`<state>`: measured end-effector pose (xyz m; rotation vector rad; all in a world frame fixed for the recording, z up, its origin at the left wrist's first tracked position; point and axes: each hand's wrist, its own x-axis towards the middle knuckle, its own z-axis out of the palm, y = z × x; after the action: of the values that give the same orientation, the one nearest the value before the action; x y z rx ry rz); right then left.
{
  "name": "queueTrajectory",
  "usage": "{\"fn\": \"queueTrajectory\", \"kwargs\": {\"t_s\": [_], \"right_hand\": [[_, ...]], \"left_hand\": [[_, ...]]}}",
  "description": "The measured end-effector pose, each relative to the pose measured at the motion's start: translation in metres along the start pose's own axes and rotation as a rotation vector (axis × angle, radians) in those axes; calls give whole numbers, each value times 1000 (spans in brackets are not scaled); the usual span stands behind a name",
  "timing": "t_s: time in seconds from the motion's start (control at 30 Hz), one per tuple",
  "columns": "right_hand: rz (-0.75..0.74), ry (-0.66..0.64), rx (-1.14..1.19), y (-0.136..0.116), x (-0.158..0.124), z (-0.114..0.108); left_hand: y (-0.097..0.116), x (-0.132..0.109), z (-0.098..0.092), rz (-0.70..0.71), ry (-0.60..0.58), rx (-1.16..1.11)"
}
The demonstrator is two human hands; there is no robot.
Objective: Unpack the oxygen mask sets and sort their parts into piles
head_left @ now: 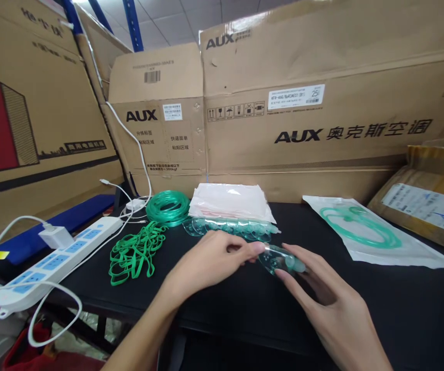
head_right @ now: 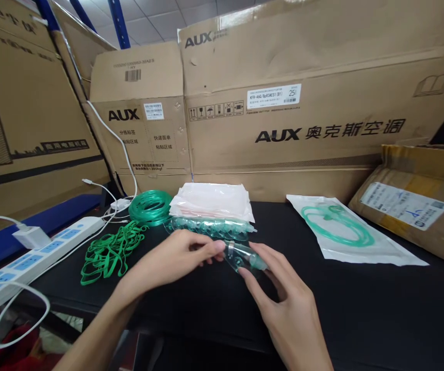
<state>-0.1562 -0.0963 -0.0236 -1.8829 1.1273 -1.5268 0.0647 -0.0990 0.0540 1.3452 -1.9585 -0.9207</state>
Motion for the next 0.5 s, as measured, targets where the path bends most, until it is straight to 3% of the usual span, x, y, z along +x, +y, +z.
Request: {"fn": "queueTrajectory", "kwargs": {"t_s": [0.17,0.5], "right_hand": [[-58,-102,-85,-1,-4,3],[-16,-71,43,-11,-5,4]], "left_hand": [[-17,15,21,28,-108,-253],[-21,12,5,17,-292,-390]]}}
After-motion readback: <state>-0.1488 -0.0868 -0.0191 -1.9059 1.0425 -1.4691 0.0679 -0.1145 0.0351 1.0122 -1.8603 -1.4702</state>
